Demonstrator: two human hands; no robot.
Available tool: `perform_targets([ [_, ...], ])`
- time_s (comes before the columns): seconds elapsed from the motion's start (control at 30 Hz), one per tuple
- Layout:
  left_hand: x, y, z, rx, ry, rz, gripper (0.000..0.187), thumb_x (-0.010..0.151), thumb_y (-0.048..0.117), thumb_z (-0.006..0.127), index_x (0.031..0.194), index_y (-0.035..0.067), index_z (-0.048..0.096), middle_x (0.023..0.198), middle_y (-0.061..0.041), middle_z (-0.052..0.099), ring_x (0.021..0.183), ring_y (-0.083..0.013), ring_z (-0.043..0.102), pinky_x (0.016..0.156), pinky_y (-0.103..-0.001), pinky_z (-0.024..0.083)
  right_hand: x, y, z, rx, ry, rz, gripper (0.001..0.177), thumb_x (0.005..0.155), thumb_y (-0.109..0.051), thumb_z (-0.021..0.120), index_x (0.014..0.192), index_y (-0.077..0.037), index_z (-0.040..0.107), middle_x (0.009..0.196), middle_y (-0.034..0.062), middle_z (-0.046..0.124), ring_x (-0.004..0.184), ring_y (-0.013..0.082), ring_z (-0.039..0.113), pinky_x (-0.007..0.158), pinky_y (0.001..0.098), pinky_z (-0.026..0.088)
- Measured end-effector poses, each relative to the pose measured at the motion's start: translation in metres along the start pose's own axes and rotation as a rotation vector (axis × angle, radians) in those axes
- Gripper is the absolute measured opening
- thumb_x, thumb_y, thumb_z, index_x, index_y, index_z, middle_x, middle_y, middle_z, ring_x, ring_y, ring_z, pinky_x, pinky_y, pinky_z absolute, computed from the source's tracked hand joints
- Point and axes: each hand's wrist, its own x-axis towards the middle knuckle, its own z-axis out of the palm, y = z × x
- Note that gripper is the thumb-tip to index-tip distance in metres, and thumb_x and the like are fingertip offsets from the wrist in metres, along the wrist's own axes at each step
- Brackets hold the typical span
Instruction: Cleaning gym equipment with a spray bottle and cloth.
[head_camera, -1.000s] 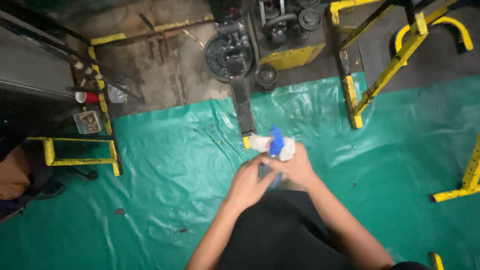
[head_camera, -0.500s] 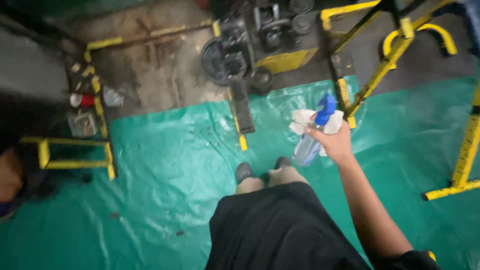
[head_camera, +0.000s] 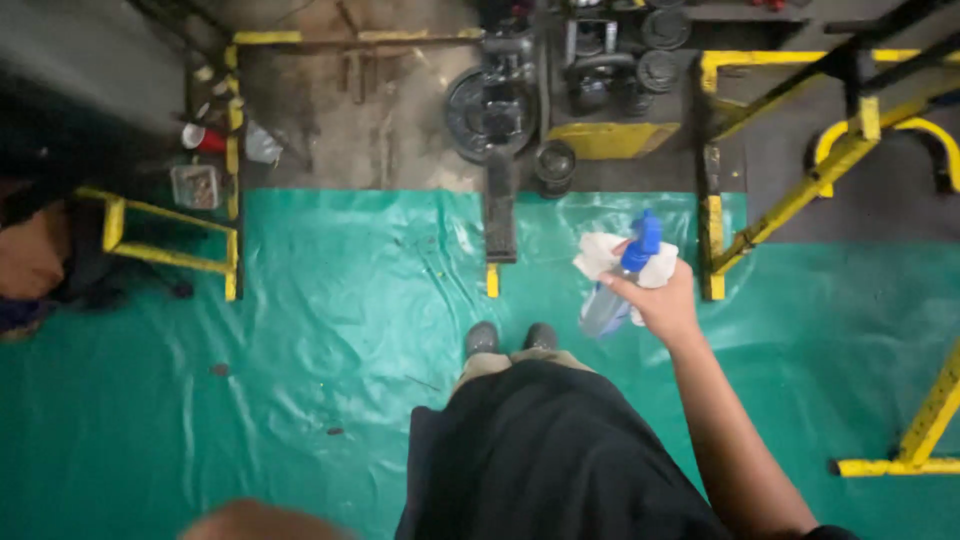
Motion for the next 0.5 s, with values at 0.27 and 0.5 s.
perform_targets([
  [0.27, -0.001, -0.267, 0.492, -1.304, -0.284, -0.527, 0.065, 0.102, 0.045, 0.053, 0.053, 0.002, 0.058, 0.044, -0.010, 0.053, 0.031, -0.0223, 0.051, 0.032, -0.038, 0.041, 0.015, 0.004, -0.027, -0.015, 0.027, -0.019, 0.038, 0.079, -0.011, 0.088, 0.111, -0.003, 0.069, 0.100, 0.0007, 0.070, 0.091, 0.0092, 0.065, 0.083, 0.0279, 0.054],
  [0.5, 0.035, -0.332, 0.550, -0.890, 0.028, -0.925, 0.058, 0.091, 0.055, 0.062, 0.070, 0.001, 0.068, 0.065, -0.020, 0.066, 0.058, -0.0346, 0.063, 0.054, -0.045, 0.050, 0.023, -0.018, 0.018, -0.005, -0.068, -0.001, 0.039, 0.077, -0.012, 0.087, 0.111, -0.004, 0.071, 0.104, 0.0036, 0.076, 0.095, 0.0101, 0.070, 0.087, 0.0293, 0.057],
])
